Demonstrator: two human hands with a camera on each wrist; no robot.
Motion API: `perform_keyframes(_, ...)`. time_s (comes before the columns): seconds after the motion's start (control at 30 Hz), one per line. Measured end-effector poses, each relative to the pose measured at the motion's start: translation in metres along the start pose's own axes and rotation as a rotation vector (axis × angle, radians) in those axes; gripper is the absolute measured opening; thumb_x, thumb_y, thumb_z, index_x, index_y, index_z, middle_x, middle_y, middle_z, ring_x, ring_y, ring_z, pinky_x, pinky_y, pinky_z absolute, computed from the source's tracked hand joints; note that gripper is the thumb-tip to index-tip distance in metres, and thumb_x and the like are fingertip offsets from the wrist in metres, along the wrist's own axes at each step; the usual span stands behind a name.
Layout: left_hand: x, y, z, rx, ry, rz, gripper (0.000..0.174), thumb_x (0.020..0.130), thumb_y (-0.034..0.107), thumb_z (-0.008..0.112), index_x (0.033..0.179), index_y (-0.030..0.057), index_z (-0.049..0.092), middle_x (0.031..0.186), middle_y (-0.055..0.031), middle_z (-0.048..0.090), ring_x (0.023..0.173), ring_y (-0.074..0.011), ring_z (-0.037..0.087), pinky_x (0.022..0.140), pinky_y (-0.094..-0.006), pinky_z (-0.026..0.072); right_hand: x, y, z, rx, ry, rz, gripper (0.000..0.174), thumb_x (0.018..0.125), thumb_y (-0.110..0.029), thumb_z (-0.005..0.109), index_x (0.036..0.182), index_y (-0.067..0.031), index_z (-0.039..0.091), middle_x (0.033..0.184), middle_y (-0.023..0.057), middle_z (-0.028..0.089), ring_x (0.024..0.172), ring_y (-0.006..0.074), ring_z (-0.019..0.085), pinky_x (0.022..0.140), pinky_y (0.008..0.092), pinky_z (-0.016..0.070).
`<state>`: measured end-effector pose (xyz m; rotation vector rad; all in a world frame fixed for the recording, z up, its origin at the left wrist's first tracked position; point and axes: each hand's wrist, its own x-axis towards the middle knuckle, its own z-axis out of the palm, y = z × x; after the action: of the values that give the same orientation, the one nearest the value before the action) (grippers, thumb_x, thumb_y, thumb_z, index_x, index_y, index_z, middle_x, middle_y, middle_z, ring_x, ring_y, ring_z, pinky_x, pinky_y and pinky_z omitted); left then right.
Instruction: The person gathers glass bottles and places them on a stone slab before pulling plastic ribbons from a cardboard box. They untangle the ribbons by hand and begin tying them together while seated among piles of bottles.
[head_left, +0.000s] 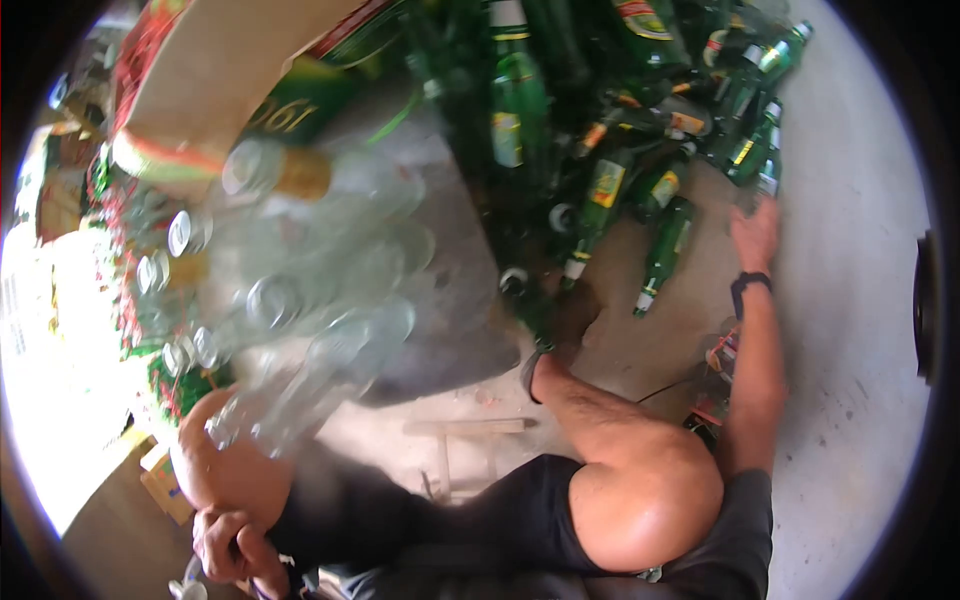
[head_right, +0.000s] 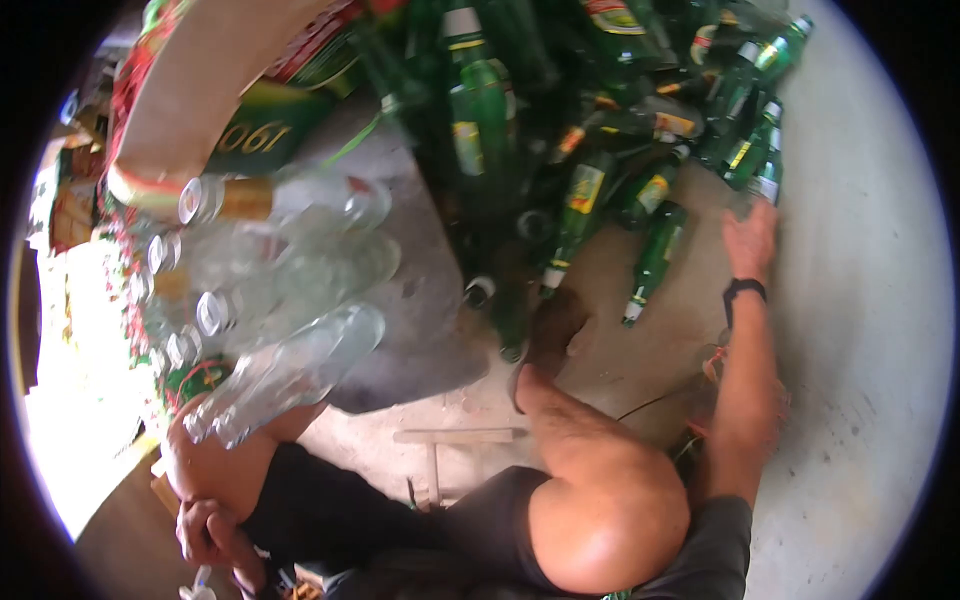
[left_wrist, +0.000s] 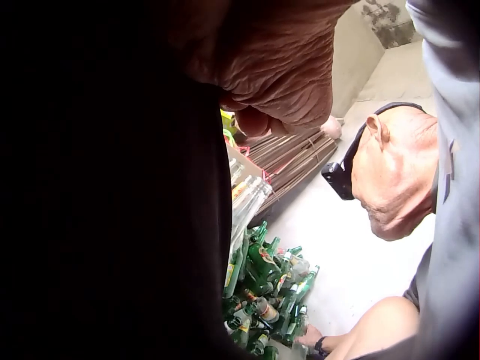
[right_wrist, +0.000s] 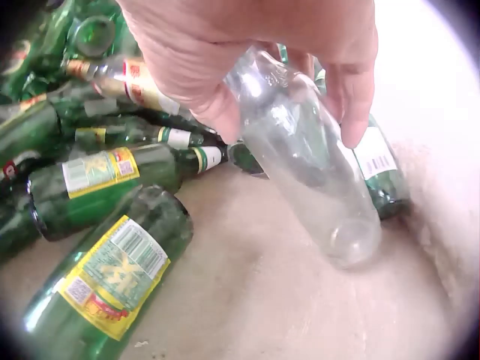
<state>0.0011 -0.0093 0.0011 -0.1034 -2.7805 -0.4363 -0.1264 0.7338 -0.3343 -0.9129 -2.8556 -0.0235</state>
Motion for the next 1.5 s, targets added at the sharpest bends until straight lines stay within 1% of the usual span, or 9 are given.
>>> perform_keyframes(0.03,0.007,0.013,0.005,0.015,0.009,0.008,0.006,0.074,0.010,0.067,0.071,0.0053,0.065,0.065,-0.0088,0.063,0.061,-0.0255,0.061,0.064,-0.0371,0.0485,-0.004,0.033,0.019,0.003,0.160,-0.098,0.064,0.080,-0.033,0.080,0.129,-0.0004,0.056,0.133,0.0218,0.059,0.123,0.0397,0.057,0.102,0.0494,0.0472)
perform_keyframes(0.13,0.004,0.020,-0.001,-0.067,-0.057,-0.034,0.017,0.086,0.017,0.065,0.075,0.0035,0.067,0.065,-0.0074,0.063,0.065,-0.0232,0.061,0.066,-0.0362,0.0480,-0.043,-0.001,-0.049,0.380,0.034,-0.011,0.055,0.083,-0.020,0.082,0.129,-0.0001,0.059,0.124,0.0163,0.063,0.116,0.0309,0.060,0.099,0.0386,0.0504)
perform_keyframes(0.4,-0.005,0.013,0.002,-0.208,0.040,0.074,0.011,0.081,0.014,0.071,0.079,0.0035,0.068,0.064,-0.0063,0.062,0.059,-0.0205,0.059,0.061,-0.0338,0.0458,-0.148,-0.114,-0.220,1.009,-0.164,-0.055,0.054,0.089,0.002,0.071,0.139,0.0036,0.050,0.138,0.0167,0.057,0.123,0.0250,0.059,0.102,0.0370,0.0522)
perform_keyframes(0.47,-0.009,0.007,0.000,-0.272,0.075,0.105,0.010,0.081,0.013,0.071,0.079,0.0036,0.069,0.064,-0.0064,0.063,0.059,-0.0200,0.059,0.061,-0.0334,0.0455,-0.162,-0.141,-0.254,1.075,-0.125,-0.375,0.052,0.086,0.002,0.074,0.135,0.0033,0.055,0.143,0.0170,0.053,0.124,0.0258,0.060,0.098,0.0372,0.0560)
perform_keyframes(0.6,-0.013,0.001,-0.003,-0.305,0.075,0.087,0.009,0.079,0.011,0.074,0.080,0.0032,0.069,0.064,-0.0050,0.061,0.058,-0.0188,0.058,0.059,-0.0309,0.0439,-0.174,-0.202,-0.301,1.206,-0.264,-0.581,0.052,0.079,0.001,0.078,0.128,0.0034,0.061,0.141,0.0150,0.056,0.124,0.0282,0.060,0.100,0.0374,0.0553)
perform_keyframes(0.73,-0.015,-0.002,-0.007,-0.335,0.078,0.199,0.011,0.071,0.003,0.076,0.080,0.0018,0.070,0.059,-0.0056,0.061,0.049,-0.0181,0.057,0.051,-0.0300,0.0431,-0.174,-0.255,-0.312,0.960,-0.232,-1.006,0.049,0.069,-0.002,0.082,0.116,0.0020,0.067,0.132,0.0135,0.063,0.116,0.0252,0.064,0.094,0.0338,0.0570)
perform_keyframes(0.93,-0.021,-0.005,-0.009,-0.428,0.081,0.184,0.013,0.070,0.000,0.078,0.080,0.0036,0.071,0.058,-0.0026,0.059,0.047,-0.0156,0.055,0.050,-0.0286,0.0414,-0.199,-0.314,-0.291,1.068,-0.482,-0.914,0.060,0.068,0.001,0.085,0.124,-0.0032,0.063,0.125,0.0092,0.064,0.106,0.0205,0.067,0.084,0.0318,0.0599)
perform_keyframes(1.37,-0.023,-0.010,-0.006,-0.431,0.098,0.180,0.006,0.075,0.007,0.071,0.079,0.0030,0.069,0.063,-0.0043,0.063,0.049,-0.0160,0.052,0.052,-0.0296,0.0394,-0.211,-0.346,-0.248,0.984,-0.452,-1.067,0.055,0.068,-0.001,0.084,0.119,-0.0050,0.063,0.121,0.0076,0.064,0.105,0.0244,0.067,0.088,0.0342,0.0576)
perform_keyframes(1.5,-0.019,-0.008,-0.008,-0.403,0.072,0.210,0.014,0.070,0.006,0.079,0.081,0.0040,0.070,0.061,-0.0049,0.063,0.048,-0.0188,0.058,0.051,-0.0309,0.0441,-0.211,-0.351,-0.248,1.050,-0.507,-1.054,0.055,0.067,-0.002,0.083,0.119,-0.0044,0.063,0.119,0.0101,0.064,0.106,0.0289,0.066,0.088,0.0359,0.0564)
